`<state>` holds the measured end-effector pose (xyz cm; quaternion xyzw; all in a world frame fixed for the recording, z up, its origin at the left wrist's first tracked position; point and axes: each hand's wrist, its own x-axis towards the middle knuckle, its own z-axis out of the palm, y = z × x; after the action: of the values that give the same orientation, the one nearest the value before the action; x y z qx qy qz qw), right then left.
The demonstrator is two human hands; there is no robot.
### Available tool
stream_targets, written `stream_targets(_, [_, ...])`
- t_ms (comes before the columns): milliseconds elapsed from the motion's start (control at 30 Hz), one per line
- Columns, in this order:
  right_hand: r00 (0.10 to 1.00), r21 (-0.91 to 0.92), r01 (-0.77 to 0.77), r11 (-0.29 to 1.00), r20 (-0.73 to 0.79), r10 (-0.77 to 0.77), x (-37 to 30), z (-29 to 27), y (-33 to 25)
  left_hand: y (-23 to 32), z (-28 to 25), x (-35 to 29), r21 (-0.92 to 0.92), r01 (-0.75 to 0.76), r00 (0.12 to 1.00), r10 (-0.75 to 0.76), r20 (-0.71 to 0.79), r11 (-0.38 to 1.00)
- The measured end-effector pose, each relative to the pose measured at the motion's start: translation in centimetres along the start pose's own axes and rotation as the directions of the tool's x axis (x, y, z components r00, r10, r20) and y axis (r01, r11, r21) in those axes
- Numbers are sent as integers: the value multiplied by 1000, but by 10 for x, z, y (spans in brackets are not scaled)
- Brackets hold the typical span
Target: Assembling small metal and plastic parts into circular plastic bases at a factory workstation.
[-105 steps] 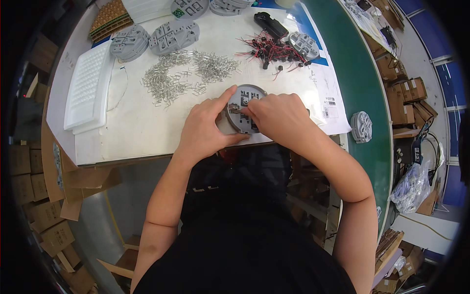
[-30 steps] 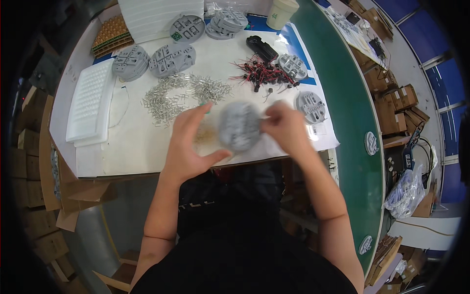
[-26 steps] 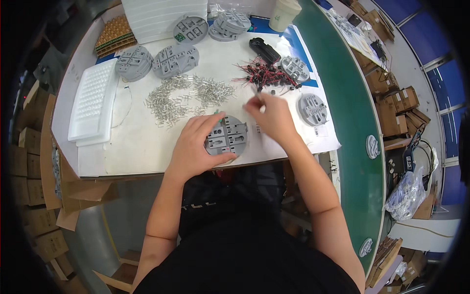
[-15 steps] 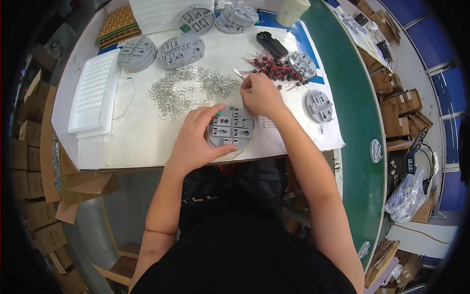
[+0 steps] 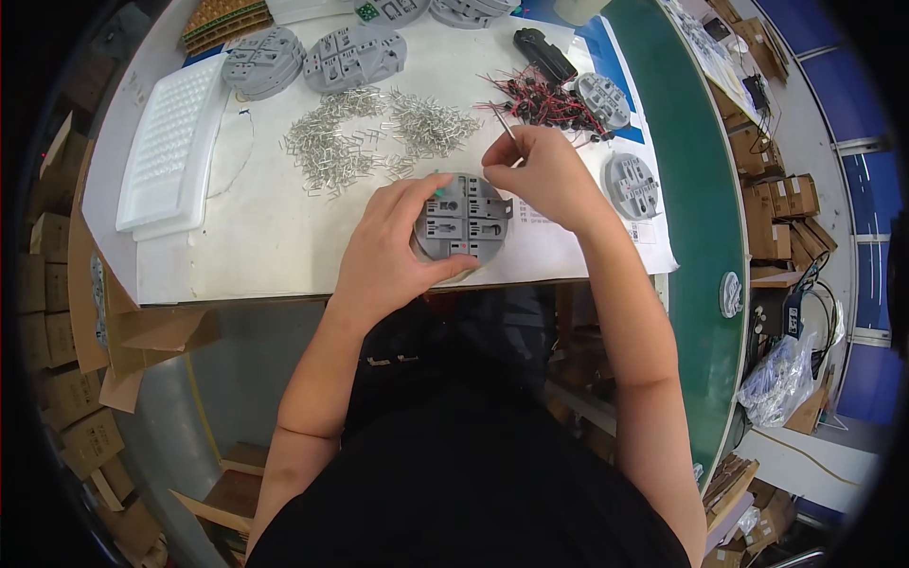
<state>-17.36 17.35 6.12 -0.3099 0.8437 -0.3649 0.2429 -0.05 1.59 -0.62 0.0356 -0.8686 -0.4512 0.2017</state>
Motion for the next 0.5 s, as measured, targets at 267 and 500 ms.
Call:
stream_targets(267, [978, -286, 206, 936, 100, -185, -19, 21, -6, -5, 1, -3, 16, -18, 1000, 18, -15, 1000])
stream_targets(500, [968, -521, 250, 816, 141, -207, -24, 34, -14, 0, 1, -1, 33, -19, 1000, 19, -10, 999])
